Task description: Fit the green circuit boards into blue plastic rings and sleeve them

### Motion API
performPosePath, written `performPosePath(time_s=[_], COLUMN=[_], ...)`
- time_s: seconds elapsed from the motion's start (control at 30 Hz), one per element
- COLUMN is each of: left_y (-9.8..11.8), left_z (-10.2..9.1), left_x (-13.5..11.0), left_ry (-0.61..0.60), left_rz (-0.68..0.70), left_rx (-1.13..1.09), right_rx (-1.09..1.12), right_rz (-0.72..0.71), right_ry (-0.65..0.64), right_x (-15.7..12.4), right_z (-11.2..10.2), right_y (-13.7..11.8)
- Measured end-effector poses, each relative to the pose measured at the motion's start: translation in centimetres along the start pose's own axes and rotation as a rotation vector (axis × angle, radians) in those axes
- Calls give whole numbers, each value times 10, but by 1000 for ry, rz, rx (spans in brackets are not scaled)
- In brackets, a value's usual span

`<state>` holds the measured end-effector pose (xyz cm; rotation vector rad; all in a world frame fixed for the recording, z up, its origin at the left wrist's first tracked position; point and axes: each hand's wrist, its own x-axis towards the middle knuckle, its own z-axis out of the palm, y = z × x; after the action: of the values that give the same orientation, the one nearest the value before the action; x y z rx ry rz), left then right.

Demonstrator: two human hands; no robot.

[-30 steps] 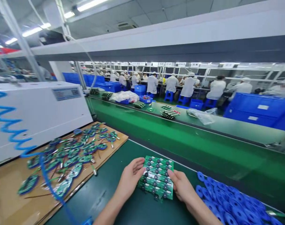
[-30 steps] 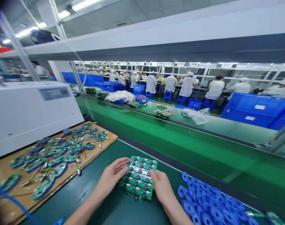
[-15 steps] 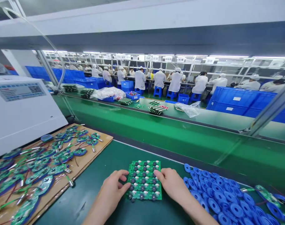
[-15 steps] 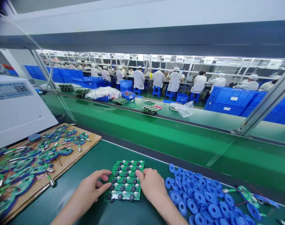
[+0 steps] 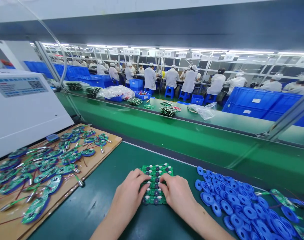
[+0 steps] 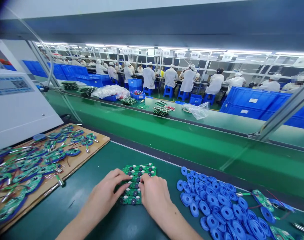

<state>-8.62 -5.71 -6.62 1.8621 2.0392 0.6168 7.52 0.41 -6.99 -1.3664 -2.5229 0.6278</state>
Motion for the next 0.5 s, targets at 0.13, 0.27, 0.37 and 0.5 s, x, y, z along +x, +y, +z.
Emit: performPosePath(time_s=[0.13, 0.27, 0.37, 0.5], left_y=[7, 8, 10, 9], left_z=[7, 9, 11, 14], left_x=[-1, 0, 0, 1], left_ry=[-8, -6, 23, 61], left_rz=[16, -10, -31, -54], left_rx=[98, 157, 179, 174], right_rx=[13, 205, 480, 974], right_rz=[-40, -88, -94, -27], right_ry=[6, 12, 33, -6], right_x=[-2, 0, 3, 10], right_z=[7, 9, 8, -2], right_y=[-1, 5, 7, 12])
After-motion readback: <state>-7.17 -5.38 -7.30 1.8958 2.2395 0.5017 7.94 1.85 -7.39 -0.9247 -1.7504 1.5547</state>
